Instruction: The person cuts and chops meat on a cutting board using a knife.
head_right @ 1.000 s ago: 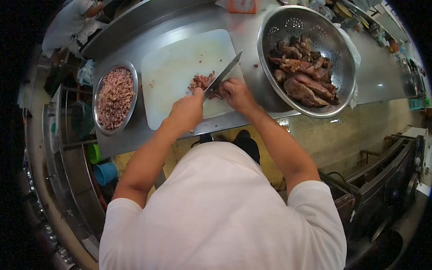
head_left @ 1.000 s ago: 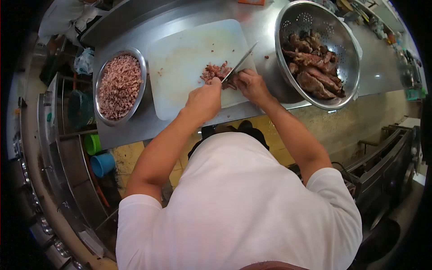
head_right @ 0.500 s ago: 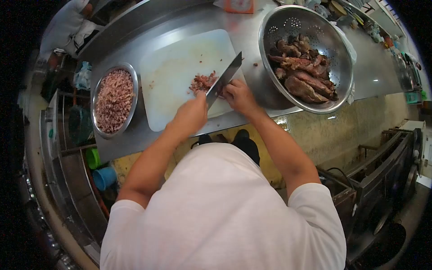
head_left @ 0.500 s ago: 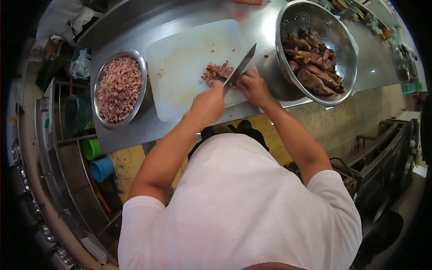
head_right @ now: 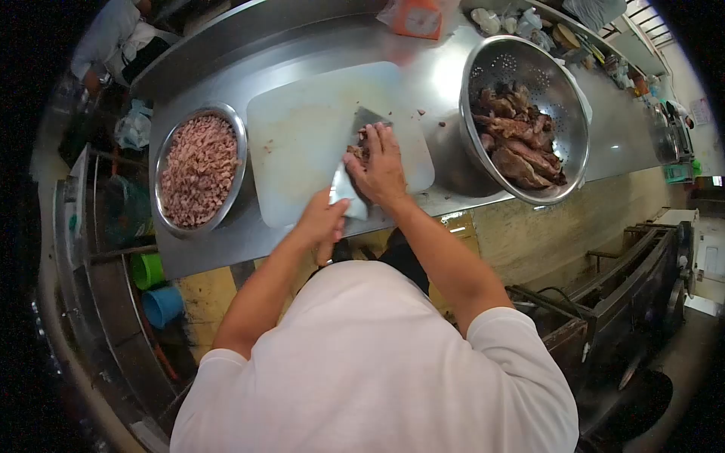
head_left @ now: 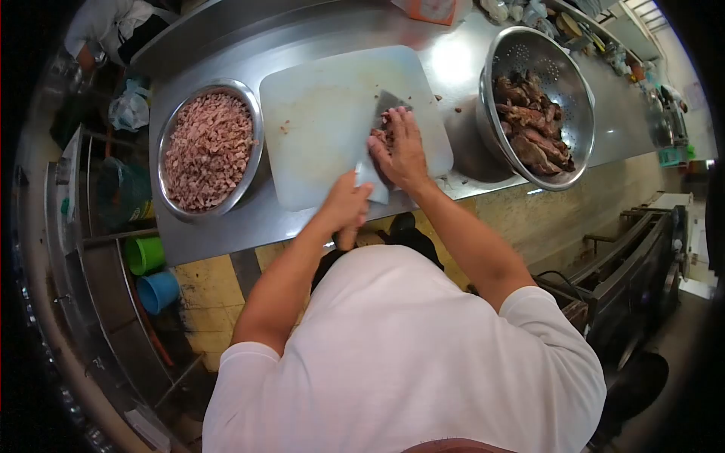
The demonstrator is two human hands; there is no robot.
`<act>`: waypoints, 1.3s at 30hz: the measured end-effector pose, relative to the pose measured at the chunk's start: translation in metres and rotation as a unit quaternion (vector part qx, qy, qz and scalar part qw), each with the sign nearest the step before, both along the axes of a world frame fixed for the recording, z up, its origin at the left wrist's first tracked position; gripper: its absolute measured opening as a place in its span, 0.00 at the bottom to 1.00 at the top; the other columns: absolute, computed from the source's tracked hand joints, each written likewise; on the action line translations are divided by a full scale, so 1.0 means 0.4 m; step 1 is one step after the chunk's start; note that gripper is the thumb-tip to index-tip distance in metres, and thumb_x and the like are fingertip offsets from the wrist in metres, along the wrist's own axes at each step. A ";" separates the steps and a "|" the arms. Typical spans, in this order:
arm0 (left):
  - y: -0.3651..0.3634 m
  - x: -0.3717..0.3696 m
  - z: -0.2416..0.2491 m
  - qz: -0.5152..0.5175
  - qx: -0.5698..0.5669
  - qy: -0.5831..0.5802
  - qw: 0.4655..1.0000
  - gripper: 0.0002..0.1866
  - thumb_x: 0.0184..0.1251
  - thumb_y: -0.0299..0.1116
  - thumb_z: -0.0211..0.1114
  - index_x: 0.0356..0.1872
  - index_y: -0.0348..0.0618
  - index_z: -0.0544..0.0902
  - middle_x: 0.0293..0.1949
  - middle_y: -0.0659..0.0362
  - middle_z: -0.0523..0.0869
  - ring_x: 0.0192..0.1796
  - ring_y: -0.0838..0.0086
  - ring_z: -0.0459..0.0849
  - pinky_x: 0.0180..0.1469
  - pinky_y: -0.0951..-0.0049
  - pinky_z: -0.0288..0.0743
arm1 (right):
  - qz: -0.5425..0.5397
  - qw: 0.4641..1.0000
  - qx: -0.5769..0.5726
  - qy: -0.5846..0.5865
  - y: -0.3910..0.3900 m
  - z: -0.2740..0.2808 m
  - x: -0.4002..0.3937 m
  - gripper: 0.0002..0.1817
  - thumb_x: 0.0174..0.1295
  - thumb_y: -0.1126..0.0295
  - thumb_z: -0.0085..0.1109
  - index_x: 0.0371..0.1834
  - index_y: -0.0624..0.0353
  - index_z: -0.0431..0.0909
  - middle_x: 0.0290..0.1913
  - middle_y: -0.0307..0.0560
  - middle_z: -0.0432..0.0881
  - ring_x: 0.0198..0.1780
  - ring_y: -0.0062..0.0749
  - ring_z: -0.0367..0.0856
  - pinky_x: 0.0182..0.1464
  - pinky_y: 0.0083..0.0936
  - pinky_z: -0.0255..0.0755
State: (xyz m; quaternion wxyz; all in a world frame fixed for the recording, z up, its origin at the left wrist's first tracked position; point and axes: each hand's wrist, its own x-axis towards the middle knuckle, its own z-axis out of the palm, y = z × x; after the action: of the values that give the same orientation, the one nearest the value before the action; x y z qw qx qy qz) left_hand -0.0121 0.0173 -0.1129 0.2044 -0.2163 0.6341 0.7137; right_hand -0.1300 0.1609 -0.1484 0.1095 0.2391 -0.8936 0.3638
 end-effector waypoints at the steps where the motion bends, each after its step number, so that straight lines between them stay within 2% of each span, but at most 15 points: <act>1: 0.023 -0.014 0.011 -0.011 -0.026 0.014 1.000 0.10 0.80 0.34 0.60 0.51 0.42 0.72 0.21 0.63 0.75 0.16 0.77 0.74 0.18 0.71 0.73 | 0.001 1.000 0.006 0.000 -0.014 0.000 -0.003 0.41 0.67 0.50 0.67 0.75 0.66 0.67 0.76 0.69 0.66 0.78 0.66 0.61 0.79 0.51 0.57; 4: -0.009 0.008 0.053 -0.018 -0.020 0.028 0.999 0.10 0.79 0.33 0.59 0.54 0.42 0.72 0.21 0.64 0.74 0.16 0.78 0.73 0.18 0.71 0.72 | 0.005 0.989 -0.144 0.040 -0.082 0.041 -0.002 0.23 0.67 0.67 0.66 0.64 0.60 0.76 0.66 0.61 0.74 0.70 0.62 0.70 0.71 0.47 0.68; 6: -0.087 0.061 0.100 0.044 -0.064 0.065 0.995 0.08 0.78 0.32 0.59 0.43 0.41 0.70 0.20 0.62 0.76 0.17 0.76 0.77 0.18 0.70 0.73 | 0.041 0.985 -0.161 0.041 -0.192 0.112 0.026 0.22 0.69 0.67 0.65 0.64 0.59 0.76 0.68 0.60 0.74 0.72 0.60 0.70 0.72 0.45 0.67; 9: -0.210 0.144 0.212 0.128 -0.154 0.101 0.975 0.07 0.79 0.32 0.58 0.45 0.40 0.71 0.19 0.62 0.75 0.17 0.77 0.77 0.18 0.71 0.71 | 0.141 0.960 -0.230 0.074 -0.406 0.222 0.058 0.18 0.70 0.69 0.63 0.62 0.59 0.77 0.68 0.57 0.74 0.68 0.55 0.74 0.71 0.44 0.69; 13: -0.339 0.263 0.363 0.264 -0.227 0.087 0.933 0.08 0.80 0.32 0.56 0.50 0.39 0.73 0.19 0.63 0.75 0.17 0.77 0.77 0.19 0.73 0.70 | 0.249 0.886 -0.387 -0.058 -0.679 0.300 0.104 0.14 0.69 0.68 0.65 0.54 0.60 0.80 0.59 0.58 0.79 0.60 0.53 0.79 0.64 0.44 0.74; 16: -0.447 0.394 0.391 0.331 -0.341 0.037 0.879 0.09 0.81 0.32 0.55 0.53 0.39 0.75 0.20 0.63 0.75 0.18 0.78 0.76 0.20 0.75 0.71 | 0.262 0.944 -0.077 0.187 -0.800 0.178 0.039 0.18 0.70 0.60 0.62 0.55 0.59 0.85 0.61 0.57 0.84 0.61 0.51 0.82 0.60 0.42 0.77; 17: -0.474 0.433 0.392 0.356 -0.338 0.031 0.870 0.09 0.82 0.33 0.54 0.53 0.39 0.75 0.21 0.64 0.75 0.18 0.79 0.76 0.20 0.75 0.71 | 0.264 0.942 -0.080 0.192 -0.779 0.203 0.011 0.18 0.70 0.60 0.62 0.55 0.59 0.85 0.61 0.57 0.84 0.61 0.51 0.82 0.60 0.42 0.77; 20: -0.457 0.470 0.400 0.374 -0.298 0.055 0.876 0.09 0.82 0.33 0.54 0.53 0.39 0.76 0.22 0.64 0.75 0.19 0.79 0.75 0.21 0.75 0.71 | 0.255 0.959 -0.110 -0.051 -0.610 0.313 -0.082 0.15 0.72 0.59 0.65 0.51 0.59 0.87 0.50 0.53 0.89 0.49 0.46 0.88 0.51 0.38 0.80; 25: -0.357 0.296 0.321 0.190 -0.254 0.072 0.945 0.11 0.83 0.36 0.56 0.52 0.39 0.78 0.23 0.62 0.76 0.21 0.79 0.77 0.24 0.74 0.72 | 0.117 0.991 -0.035 -0.050 -0.210 0.227 -0.157 0.13 0.72 0.62 0.65 0.50 0.60 0.86 0.46 0.51 0.91 0.47 0.37 0.88 0.50 0.33 0.80; 26: -0.328 0.250 0.299 0.129 -0.320 0.091 0.934 0.11 0.81 0.34 0.58 0.51 0.37 0.78 0.26 0.54 0.82 0.25 0.65 0.84 0.31 0.62 0.76 | 0.127 0.984 -0.027 -0.121 -0.143 0.213 -0.116 0.14 0.73 0.61 0.65 0.50 0.60 0.86 0.46 0.49 0.91 0.47 0.35 0.87 0.50 0.33 0.80; 27: -0.303 0.209 0.273 0.102 -0.309 0.113 0.939 0.11 0.81 0.34 0.58 0.51 0.37 0.78 0.26 0.54 0.82 0.25 0.65 0.84 0.31 0.62 0.76 | 0.138 0.971 -0.026 -0.191 -0.079 0.208 -0.063 0.15 0.73 0.59 0.65 0.50 0.60 0.85 0.45 0.48 0.91 0.47 0.34 0.87 0.51 0.32 0.79; 30: -0.232 0.096 0.196 -0.035 -0.492 0.214 0.843 0.11 0.73 0.28 0.61 0.52 0.38 0.78 0.42 0.42 0.88 0.48 0.40 0.85 0.51 0.46 0.75 | 0.156 0.916 0.011 -0.368 0.147 0.241 0.076 0.20 0.71 0.53 0.65 0.53 0.60 0.86 0.46 0.49 0.91 0.46 0.39 0.88 0.52 0.36 0.81; 33: -0.190 0.031 0.132 -0.090 -0.546 0.221 0.803 0.14 0.72 0.29 0.64 0.55 0.39 0.77 0.47 0.43 0.87 0.51 0.43 0.85 0.52 0.46 0.75 | 0.064 0.843 -0.002 -0.535 0.429 0.204 0.146 0.25 0.68 0.50 0.67 0.56 0.59 0.86 0.47 0.44 0.91 0.46 0.38 0.88 0.49 0.38 0.82; 37: -0.179 0.010 0.078 -0.105 -0.571 0.168 0.797 0.15 0.69 0.29 0.67 0.54 0.40 0.77 0.44 0.43 0.86 0.51 0.42 0.84 0.53 0.45 0.75 | -0.174 0.886 0.117 -0.413 0.788 0.219 0.109 0.25 0.67 0.54 0.64 0.58 0.63 0.83 0.48 0.58 0.90 0.46 0.50 0.89 0.50 0.42 0.82; 39: -0.193 0.015 0.088 -0.140 -0.700 0.271 0.645 0.16 0.69 0.27 0.68 0.55 0.37 0.79 0.40 0.48 0.85 0.44 0.50 0.85 0.48 0.54 0.78 | -0.377 0.904 0.061 -0.192 1.009 0.055 -0.023 0.23 0.69 0.58 0.60 0.59 0.63 0.81 0.45 0.63 0.89 0.46 0.62 0.87 0.51 0.46 0.80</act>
State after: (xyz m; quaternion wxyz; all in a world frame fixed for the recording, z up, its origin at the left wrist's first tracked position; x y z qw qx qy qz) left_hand -0.0062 -0.0600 -0.0777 -0.0919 -0.0002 0.9947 0.0463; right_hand -0.1392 0.5644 -0.1263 0.0500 -0.1844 -0.9410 0.2793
